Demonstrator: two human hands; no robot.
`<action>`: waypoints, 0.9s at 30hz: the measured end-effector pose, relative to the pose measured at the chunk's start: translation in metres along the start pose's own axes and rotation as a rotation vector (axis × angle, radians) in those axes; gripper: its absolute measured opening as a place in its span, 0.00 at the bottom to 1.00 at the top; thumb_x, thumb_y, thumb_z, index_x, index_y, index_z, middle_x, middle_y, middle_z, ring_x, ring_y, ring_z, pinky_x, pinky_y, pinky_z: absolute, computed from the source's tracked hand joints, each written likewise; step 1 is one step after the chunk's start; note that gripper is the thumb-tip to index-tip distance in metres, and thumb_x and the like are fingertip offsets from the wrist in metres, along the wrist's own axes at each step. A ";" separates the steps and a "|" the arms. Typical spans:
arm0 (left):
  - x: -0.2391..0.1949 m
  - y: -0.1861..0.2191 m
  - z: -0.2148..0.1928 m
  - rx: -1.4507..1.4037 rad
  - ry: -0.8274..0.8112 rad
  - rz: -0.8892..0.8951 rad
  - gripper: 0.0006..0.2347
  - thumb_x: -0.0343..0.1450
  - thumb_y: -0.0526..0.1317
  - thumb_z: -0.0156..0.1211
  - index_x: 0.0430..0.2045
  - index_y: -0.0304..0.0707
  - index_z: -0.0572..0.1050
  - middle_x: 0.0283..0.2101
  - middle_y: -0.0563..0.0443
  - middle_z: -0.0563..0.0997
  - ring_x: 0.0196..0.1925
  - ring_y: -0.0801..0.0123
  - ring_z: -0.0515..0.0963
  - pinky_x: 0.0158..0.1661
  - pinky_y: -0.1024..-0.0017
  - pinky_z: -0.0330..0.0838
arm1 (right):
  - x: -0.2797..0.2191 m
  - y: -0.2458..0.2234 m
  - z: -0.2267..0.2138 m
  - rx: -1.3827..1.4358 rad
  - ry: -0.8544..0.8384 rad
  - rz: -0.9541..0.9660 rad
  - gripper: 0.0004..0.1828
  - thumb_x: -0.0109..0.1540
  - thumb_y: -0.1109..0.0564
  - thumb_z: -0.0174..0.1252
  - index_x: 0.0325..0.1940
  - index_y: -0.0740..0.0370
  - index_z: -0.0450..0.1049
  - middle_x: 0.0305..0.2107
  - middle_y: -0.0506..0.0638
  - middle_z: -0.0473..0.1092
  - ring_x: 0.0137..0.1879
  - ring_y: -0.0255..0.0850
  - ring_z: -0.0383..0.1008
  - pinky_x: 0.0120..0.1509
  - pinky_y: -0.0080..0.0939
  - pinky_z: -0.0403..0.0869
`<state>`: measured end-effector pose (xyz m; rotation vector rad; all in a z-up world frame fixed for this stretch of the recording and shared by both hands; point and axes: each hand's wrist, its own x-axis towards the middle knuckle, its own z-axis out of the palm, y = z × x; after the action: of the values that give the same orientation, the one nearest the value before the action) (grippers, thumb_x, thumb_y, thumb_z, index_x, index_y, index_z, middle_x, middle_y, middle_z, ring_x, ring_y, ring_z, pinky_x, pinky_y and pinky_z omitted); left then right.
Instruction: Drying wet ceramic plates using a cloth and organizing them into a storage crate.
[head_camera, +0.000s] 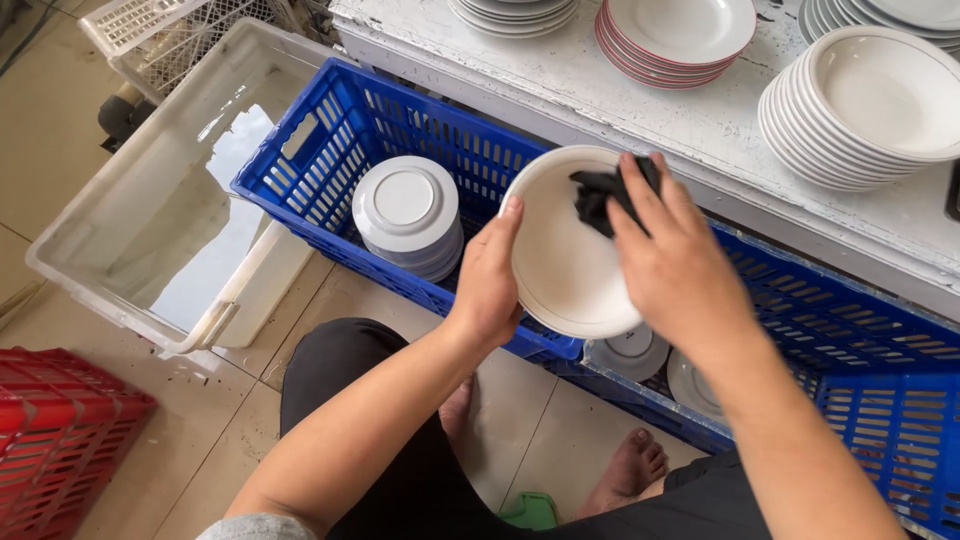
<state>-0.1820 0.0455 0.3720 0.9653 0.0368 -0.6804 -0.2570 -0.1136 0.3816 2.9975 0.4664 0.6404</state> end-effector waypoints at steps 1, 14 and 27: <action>0.000 -0.004 0.003 -0.016 -0.001 0.020 0.22 0.68 0.48 0.45 0.50 0.31 0.70 0.47 0.41 0.77 0.46 0.59 0.77 0.45 0.66 0.72 | 0.001 -0.006 0.011 0.068 -0.002 0.022 0.17 0.62 0.62 0.45 0.53 0.74 0.65 0.62 0.67 0.50 0.64 0.70 0.54 0.68 0.64 0.57; 0.007 -0.009 0.004 -0.041 -0.076 -0.030 0.21 0.69 0.50 0.44 0.47 0.31 0.72 0.42 0.42 0.79 0.40 0.60 0.78 0.37 0.67 0.74 | 0.002 -0.001 0.023 0.090 -0.019 0.056 0.25 0.63 0.57 0.41 0.59 0.78 0.58 0.62 0.78 0.46 0.67 0.73 0.43 0.72 0.66 0.47; 0.009 -0.008 0.007 0.007 -0.040 -0.050 0.22 0.68 0.50 0.45 0.46 0.30 0.73 0.41 0.41 0.79 0.40 0.60 0.78 0.37 0.68 0.73 | -0.003 -0.004 0.019 0.054 0.032 0.045 0.23 0.60 0.65 0.38 0.58 0.78 0.60 0.63 0.75 0.46 0.67 0.73 0.46 0.69 0.68 0.53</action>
<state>-0.1811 0.0327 0.3672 0.9596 0.0237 -0.7455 -0.2529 -0.1108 0.3622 3.0610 0.4254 0.6913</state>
